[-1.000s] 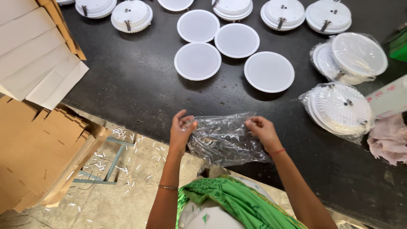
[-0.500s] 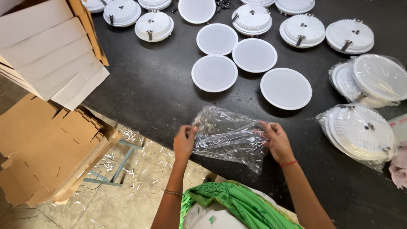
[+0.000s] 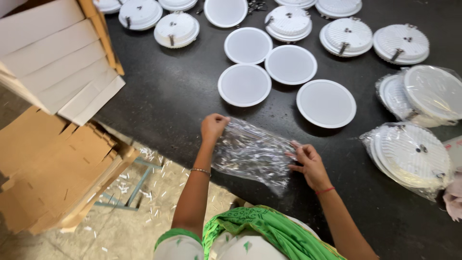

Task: The person sits at a factory workbench and packs round LED panel light fixtures into clear plastic bags, opening each bag, inserting a fixture, and setting the wrapped unit aside. They occasionally wipe the white diffuser surfaces with a cloth before bagging.

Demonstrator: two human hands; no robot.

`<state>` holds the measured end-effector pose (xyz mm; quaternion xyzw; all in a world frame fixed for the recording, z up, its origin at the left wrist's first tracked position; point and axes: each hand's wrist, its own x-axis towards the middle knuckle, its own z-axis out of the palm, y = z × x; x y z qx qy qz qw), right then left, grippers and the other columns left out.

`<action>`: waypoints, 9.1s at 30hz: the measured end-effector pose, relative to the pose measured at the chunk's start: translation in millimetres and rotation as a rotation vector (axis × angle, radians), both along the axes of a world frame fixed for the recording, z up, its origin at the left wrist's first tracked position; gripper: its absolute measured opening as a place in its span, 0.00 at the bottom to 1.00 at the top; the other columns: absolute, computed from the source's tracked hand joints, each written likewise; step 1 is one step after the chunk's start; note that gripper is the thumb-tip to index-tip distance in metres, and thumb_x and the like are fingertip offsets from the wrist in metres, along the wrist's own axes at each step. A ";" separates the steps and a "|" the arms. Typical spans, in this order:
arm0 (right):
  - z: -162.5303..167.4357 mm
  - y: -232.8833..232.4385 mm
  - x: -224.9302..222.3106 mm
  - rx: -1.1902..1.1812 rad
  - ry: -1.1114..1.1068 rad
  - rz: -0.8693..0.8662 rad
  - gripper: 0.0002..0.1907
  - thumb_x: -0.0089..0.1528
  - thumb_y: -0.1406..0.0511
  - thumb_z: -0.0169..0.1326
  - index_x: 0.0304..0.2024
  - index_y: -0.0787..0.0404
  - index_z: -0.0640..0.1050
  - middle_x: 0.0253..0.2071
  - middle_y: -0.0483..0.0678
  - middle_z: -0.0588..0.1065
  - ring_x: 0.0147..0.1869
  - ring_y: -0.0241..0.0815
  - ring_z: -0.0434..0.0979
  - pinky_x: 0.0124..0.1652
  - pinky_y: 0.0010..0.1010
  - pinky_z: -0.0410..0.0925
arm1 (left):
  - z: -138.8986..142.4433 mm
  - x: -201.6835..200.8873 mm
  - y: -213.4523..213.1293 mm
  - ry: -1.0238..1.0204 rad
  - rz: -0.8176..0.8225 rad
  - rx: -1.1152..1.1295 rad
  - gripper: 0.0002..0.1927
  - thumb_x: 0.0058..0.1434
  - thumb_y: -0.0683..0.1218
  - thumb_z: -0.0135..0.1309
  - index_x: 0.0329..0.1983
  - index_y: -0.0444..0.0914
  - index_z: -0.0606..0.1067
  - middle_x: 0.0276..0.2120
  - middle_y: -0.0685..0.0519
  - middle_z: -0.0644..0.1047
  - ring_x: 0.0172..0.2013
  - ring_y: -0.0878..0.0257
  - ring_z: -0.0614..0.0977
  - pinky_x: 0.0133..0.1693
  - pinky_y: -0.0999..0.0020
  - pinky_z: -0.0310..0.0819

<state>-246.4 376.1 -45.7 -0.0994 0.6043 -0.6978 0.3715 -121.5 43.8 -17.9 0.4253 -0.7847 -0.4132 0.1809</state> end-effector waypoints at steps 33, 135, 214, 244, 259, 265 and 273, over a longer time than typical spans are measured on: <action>87.1 57.9 -137.7 0.531 1.753 -0.113 0.12 0.69 0.72 0.49 0.53 0.60 0.79 0.50 0.53 0.79 0.53 0.54 0.80 0.54 0.43 0.71 | 13.2 18.5 191.5 0.086 -0.316 -0.590 0.27 0.60 0.39 0.51 0.64 0.29 0.69 0.57 0.37 0.76 0.61 0.44 0.74 0.65 0.48 0.60; 136.1 46.4 10.2 0.356 0.786 0.544 0.19 0.66 0.57 0.51 0.40 0.67 0.81 0.20 0.46 0.69 0.27 0.28 0.63 0.27 0.27 0.65 | 130.8 35.7 202.3 0.504 -0.459 -0.137 0.09 0.56 0.35 0.60 0.39 0.38 0.78 0.34 0.52 0.76 0.28 0.58 0.80 0.31 0.65 0.75; -96.5 320.9 175.6 0.692 -0.214 0.151 0.24 0.64 0.52 0.54 0.56 0.60 0.78 0.54 0.49 0.78 0.57 0.44 0.79 0.53 0.36 0.75 | 56.6 72.8 294.3 -0.236 -1.341 0.492 0.14 0.67 0.46 0.54 0.53 0.38 0.79 0.46 0.52 0.83 0.46 0.62 0.83 0.49 0.68 0.77; -199.4 353.1 195.1 1.219 -0.017 0.251 0.13 0.63 0.56 0.55 0.47 0.52 0.80 0.52 0.49 0.79 0.60 0.53 0.76 0.58 0.44 0.69 | -224.9 31.8 415.0 -0.594 -1.013 0.127 0.32 0.58 0.55 0.64 0.62 0.36 0.71 0.61 0.44 0.70 0.60 0.50 0.69 0.61 0.59 0.60; -204.9 237.6 166.8 1.191 0.139 0.354 0.13 0.61 0.57 0.57 0.47 0.48 0.81 0.69 0.46 0.64 0.74 0.52 0.59 0.65 0.46 0.60 | -233.8 54.6 406.5 -0.006 -1.170 0.318 0.12 0.59 0.40 0.59 0.46 0.36 0.82 0.41 0.52 0.83 0.40 0.61 0.82 0.43 0.67 0.76; -197.8 212.9 194.1 1.193 -0.045 -0.024 0.23 0.65 0.52 0.55 0.56 0.59 0.77 0.63 0.48 0.71 0.65 0.51 0.71 0.62 0.48 0.63 | -227.9 58.8 379.9 -0.062 -1.448 0.556 0.21 0.62 0.36 0.56 0.60 0.37 0.73 0.44 0.50 0.81 0.40 0.64 0.80 0.44 0.71 0.77; -175.7 261.5 234.6 1.095 0.178 -0.796 0.05 0.59 0.66 0.61 0.38 0.56 0.83 0.48 0.48 0.80 0.50 0.53 0.81 0.50 0.38 0.72 | -194.1 49.8 369.5 -0.628 -1.805 0.353 0.28 0.61 0.44 0.59 0.66 0.41 0.69 0.54 0.48 0.78 0.47 0.59 0.85 0.47 0.65 0.78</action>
